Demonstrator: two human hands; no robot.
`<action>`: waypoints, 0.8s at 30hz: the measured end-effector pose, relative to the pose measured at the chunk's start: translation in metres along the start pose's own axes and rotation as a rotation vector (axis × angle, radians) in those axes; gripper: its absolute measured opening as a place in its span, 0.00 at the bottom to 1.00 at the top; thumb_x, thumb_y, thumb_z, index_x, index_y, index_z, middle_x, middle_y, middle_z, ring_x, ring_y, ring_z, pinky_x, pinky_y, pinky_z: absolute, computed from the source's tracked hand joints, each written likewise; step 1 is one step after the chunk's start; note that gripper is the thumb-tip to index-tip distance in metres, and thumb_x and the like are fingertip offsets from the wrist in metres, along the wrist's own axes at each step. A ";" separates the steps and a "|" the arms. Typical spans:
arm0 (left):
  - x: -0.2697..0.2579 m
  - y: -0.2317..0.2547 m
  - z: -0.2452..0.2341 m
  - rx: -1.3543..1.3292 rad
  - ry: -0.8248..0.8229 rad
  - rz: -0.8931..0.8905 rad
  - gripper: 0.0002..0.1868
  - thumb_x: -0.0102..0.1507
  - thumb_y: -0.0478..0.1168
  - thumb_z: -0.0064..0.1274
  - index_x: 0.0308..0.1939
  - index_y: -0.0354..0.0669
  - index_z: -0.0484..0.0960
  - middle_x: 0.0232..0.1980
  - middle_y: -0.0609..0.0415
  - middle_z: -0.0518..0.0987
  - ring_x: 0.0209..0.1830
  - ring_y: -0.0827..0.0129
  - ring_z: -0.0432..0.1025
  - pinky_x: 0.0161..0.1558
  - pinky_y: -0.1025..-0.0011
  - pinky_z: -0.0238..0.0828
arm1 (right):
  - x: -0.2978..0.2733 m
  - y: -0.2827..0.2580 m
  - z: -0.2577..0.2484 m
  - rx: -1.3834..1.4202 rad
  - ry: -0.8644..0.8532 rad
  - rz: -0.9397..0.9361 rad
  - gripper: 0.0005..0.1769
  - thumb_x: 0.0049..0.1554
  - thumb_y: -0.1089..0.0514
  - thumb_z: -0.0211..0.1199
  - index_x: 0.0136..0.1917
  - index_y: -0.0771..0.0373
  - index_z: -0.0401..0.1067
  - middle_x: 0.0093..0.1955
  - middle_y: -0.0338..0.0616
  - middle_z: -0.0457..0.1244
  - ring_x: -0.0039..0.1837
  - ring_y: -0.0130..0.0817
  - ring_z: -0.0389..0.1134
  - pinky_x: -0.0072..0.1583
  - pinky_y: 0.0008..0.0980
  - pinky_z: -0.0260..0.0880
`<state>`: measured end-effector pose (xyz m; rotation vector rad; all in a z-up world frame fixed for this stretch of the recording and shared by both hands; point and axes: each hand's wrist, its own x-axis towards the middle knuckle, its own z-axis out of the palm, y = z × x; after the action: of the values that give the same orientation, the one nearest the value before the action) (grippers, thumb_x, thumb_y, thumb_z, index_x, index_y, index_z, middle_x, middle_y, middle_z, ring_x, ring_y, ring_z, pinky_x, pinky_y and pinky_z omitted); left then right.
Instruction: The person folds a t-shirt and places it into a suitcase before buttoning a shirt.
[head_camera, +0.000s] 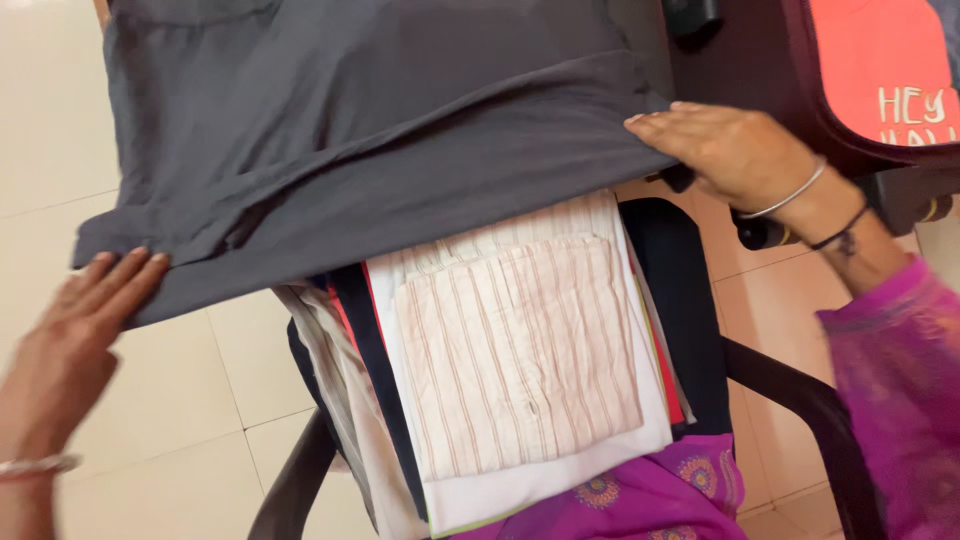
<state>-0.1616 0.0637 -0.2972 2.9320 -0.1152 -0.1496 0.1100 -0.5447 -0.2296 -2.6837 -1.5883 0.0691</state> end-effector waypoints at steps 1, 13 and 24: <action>0.000 -0.007 -0.006 0.054 -0.023 0.014 0.57 0.43 0.13 0.39 0.76 0.51 0.66 0.78 0.48 0.66 0.80 0.48 0.58 0.75 0.54 0.56 | -0.002 0.002 -0.013 -0.020 -0.025 0.026 0.41 0.45 0.69 0.63 0.73 0.60 0.66 0.71 0.42 0.65 0.70 0.44 0.66 0.70 0.38 0.67; -0.080 0.040 -0.019 0.262 -0.070 0.092 0.57 0.44 0.15 0.40 0.78 0.53 0.61 0.81 0.52 0.60 0.82 0.54 0.55 0.78 0.59 0.49 | -0.092 -0.022 -0.066 -0.037 -0.143 -0.023 0.51 0.40 0.74 0.53 0.78 0.61 0.58 0.75 0.49 0.59 0.74 0.45 0.62 0.77 0.42 0.59; -0.061 0.091 0.070 -0.006 -0.210 0.144 0.51 0.47 0.16 0.39 0.76 0.46 0.64 0.79 0.46 0.62 0.71 0.53 0.62 0.67 0.62 0.61 | -0.095 -0.039 0.036 0.167 -0.250 -0.055 0.48 0.37 0.76 0.54 0.74 0.69 0.58 0.73 0.58 0.58 0.76 0.54 0.58 0.74 0.48 0.55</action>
<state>-0.2362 -0.0333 -0.3414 2.8807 -0.3550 -0.4345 0.0282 -0.6095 -0.2616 -2.5830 -1.6327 0.5308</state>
